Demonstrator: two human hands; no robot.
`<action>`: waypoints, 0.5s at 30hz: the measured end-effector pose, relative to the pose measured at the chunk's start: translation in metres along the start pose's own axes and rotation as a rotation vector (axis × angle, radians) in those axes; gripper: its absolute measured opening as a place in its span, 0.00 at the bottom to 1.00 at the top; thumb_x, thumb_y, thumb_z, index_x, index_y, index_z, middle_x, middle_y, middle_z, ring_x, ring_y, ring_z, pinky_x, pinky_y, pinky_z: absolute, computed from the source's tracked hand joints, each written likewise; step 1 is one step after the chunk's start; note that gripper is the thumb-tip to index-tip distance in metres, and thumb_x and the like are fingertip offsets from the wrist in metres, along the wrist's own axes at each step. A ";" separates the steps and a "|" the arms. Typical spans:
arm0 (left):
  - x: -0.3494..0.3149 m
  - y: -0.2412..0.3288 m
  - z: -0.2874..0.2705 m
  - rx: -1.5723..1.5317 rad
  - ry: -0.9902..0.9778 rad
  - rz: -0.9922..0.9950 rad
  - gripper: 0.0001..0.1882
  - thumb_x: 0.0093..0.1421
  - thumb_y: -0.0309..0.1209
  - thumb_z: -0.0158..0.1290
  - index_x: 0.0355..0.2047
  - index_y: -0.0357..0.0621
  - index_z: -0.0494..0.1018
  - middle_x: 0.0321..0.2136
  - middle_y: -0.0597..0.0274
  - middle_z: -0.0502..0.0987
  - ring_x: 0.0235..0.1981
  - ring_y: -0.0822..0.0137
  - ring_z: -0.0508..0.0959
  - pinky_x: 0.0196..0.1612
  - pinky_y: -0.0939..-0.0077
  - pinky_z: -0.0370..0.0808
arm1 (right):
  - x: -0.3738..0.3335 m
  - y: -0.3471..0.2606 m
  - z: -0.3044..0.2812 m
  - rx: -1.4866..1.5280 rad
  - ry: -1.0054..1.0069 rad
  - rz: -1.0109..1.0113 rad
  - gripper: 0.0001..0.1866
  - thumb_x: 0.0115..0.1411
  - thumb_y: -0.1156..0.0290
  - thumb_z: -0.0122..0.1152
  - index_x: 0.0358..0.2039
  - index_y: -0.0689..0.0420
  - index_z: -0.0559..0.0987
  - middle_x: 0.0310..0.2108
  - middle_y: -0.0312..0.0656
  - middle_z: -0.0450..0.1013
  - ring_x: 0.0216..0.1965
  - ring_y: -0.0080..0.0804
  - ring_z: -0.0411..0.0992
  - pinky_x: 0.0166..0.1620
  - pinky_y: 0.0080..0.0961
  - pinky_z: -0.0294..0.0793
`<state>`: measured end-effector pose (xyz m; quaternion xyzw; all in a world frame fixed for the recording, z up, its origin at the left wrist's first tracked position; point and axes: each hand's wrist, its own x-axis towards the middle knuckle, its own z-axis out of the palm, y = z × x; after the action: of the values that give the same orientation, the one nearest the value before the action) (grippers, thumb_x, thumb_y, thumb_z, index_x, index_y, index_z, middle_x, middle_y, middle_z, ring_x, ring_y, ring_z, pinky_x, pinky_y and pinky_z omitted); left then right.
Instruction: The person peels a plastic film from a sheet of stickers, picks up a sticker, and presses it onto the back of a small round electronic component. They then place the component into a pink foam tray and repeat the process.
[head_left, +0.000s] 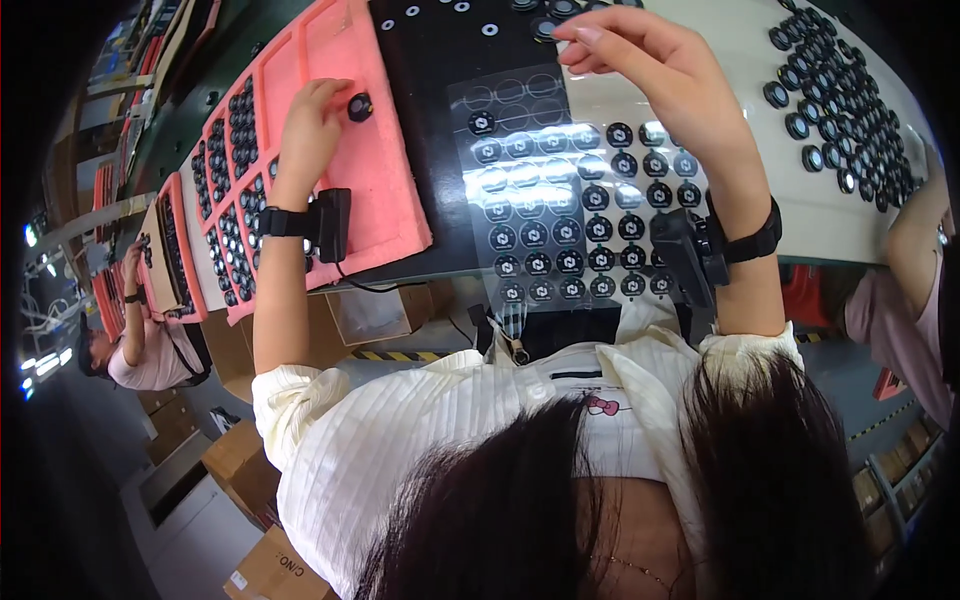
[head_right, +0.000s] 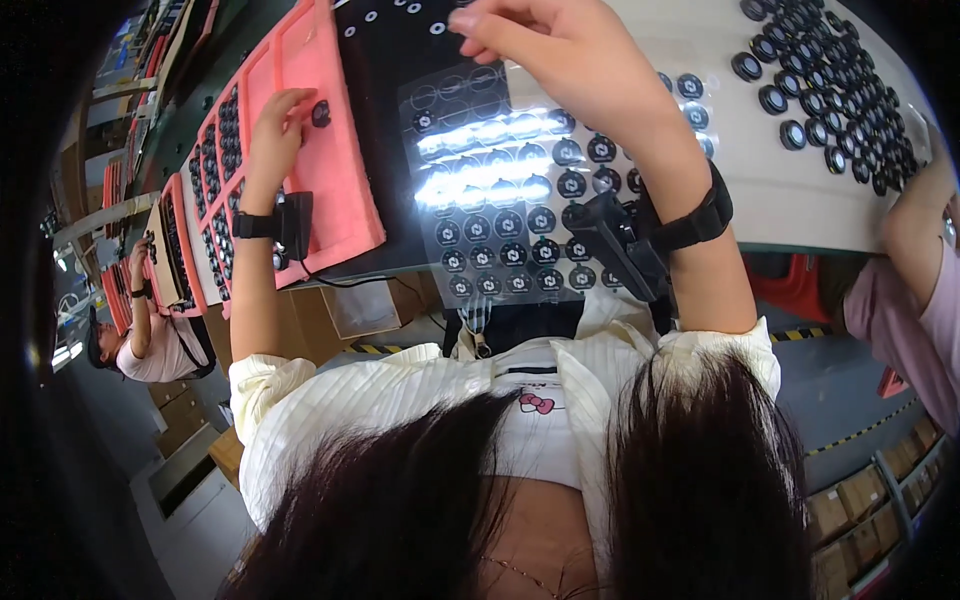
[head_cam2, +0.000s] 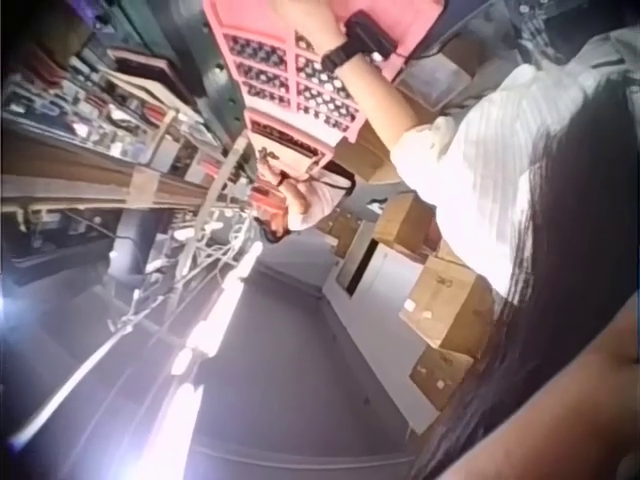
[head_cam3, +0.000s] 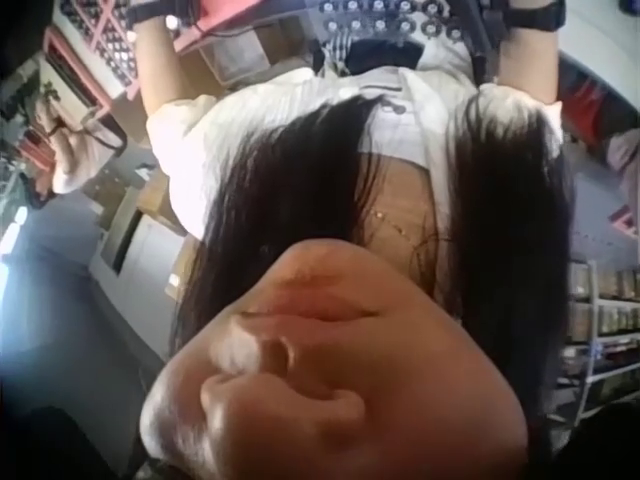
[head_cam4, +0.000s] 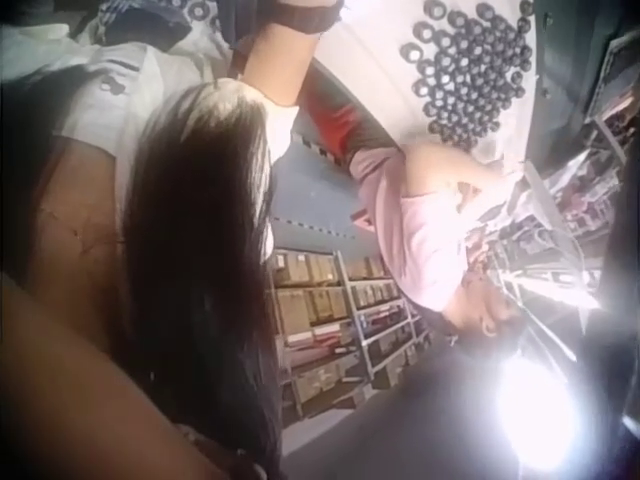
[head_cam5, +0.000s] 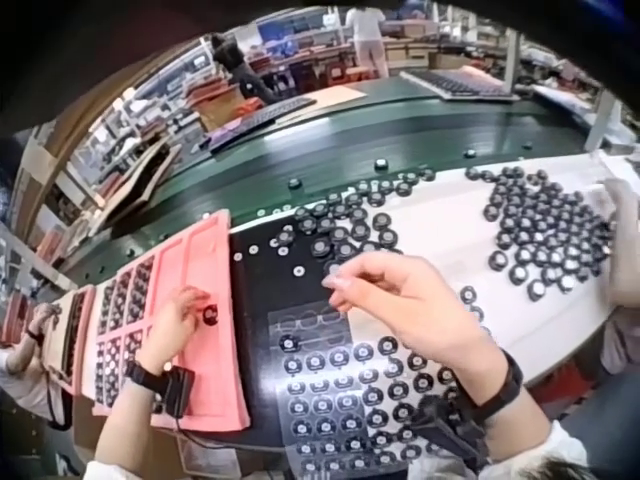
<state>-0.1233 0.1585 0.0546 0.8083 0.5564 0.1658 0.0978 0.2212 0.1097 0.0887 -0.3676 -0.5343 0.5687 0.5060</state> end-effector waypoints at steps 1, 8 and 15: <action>0.001 0.000 -0.001 0.004 -0.013 -0.007 0.15 0.49 0.19 0.44 0.38 0.38 0.70 0.38 0.50 0.71 0.40 0.56 0.72 0.41 0.71 0.70 | -0.002 -0.008 -0.002 -0.037 -0.025 0.014 0.09 0.58 0.72 0.50 0.31 0.65 0.75 0.23 0.37 0.72 0.27 0.18 0.68 0.32 0.13 0.67; 0.026 0.057 -0.002 -0.107 -0.002 0.051 0.13 0.49 0.22 0.47 0.37 0.40 0.71 0.34 0.52 0.73 0.36 0.55 0.74 0.40 0.73 0.70 | 0.015 0.008 -0.018 -0.647 -0.174 0.064 0.09 0.54 0.75 0.53 0.37 0.62 0.74 0.26 0.34 0.72 0.29 0.19 0.68 0.33 0.13 0.67; 0.073 0.087 0.037 0.029 -0.436 0.193 0.11 0.44 0.33 0.56 0.23 0.39 0.69 0.20 0.54 0.72 0.25 0.57 0.74 0.28 0.70 0.68 | 0.037 0.080 0.031 -0.853 -0.287 -0.085 0.07 0.46 0.66 0.61 0.26 0.53 0.78 0.22 0.39 0.73 0.25 0.27 0.72 0.30 0.22 0.70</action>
<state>-0.0096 0.1961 0.0616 0.8757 0.4447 -0.0122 0.1876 0.1690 0.1451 0.0193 -0.4383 -0.8003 0.3216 0.2530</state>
